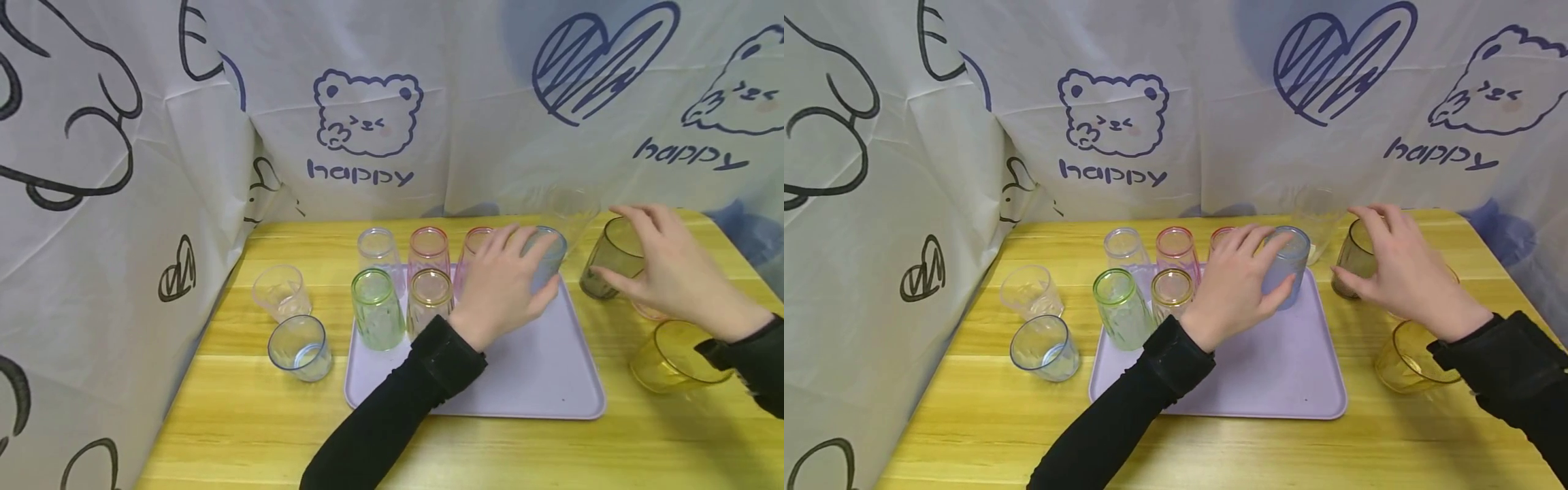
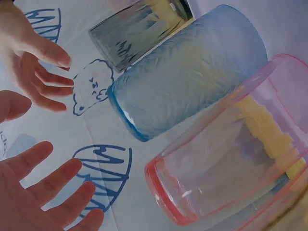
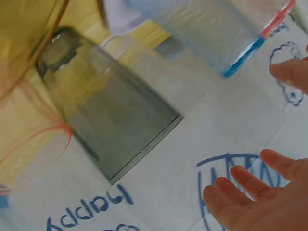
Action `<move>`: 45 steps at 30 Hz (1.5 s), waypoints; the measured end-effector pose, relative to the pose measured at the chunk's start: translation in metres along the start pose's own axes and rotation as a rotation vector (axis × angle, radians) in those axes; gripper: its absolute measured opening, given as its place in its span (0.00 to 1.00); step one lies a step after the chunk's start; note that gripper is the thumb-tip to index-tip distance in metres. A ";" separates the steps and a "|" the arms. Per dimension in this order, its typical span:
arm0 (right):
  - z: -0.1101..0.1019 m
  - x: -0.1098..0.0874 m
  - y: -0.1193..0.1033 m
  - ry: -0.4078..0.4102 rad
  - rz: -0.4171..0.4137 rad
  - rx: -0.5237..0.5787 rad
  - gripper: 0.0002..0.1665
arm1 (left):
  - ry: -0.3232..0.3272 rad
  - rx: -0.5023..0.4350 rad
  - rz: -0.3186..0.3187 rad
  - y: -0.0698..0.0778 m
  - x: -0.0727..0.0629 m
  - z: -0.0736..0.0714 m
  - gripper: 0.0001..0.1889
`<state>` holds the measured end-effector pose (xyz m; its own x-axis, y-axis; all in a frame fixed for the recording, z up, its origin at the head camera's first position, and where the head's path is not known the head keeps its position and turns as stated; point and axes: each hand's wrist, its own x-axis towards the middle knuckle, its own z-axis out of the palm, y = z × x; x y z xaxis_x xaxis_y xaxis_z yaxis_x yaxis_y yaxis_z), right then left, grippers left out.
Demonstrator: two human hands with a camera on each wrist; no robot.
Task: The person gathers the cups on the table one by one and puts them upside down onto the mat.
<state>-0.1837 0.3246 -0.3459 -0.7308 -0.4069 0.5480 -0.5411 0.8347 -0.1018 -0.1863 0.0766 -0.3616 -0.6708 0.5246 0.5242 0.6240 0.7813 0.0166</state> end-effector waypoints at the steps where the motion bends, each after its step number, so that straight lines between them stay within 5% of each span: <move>1: 0.000 0.001 0.004 -0.021 0.016 -0.015 0.62 | -0.018 0.006 -0.001 0.001 0.002 0.001 0.27; 10: 0.002 0.010 0.034 -0.262 0.256 -0.064 0.64 | -0.143 0.067 -0.008 0.014 0.017 0.009 0.29; 22: 0.011 0.016 0.067 -0.590 0.451 0.074 0.74 | -0.200 0.102 -0.015 0.020 0.025 0.020 0.30; 45: 0.013 0.023 0.065 -0.692 0.471 0.134 0.74 | -0.231 0.125 0.012 0.024 0.032 0.026 0.30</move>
<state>-0.2415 0.3644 -0.3508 -0.9585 -0.1997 -0.2034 -0.1295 0.9407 -0.3134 -0.2029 0.1213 -0.3661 -0.7467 0.5859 0.3149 0.5873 0.8030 -0.1012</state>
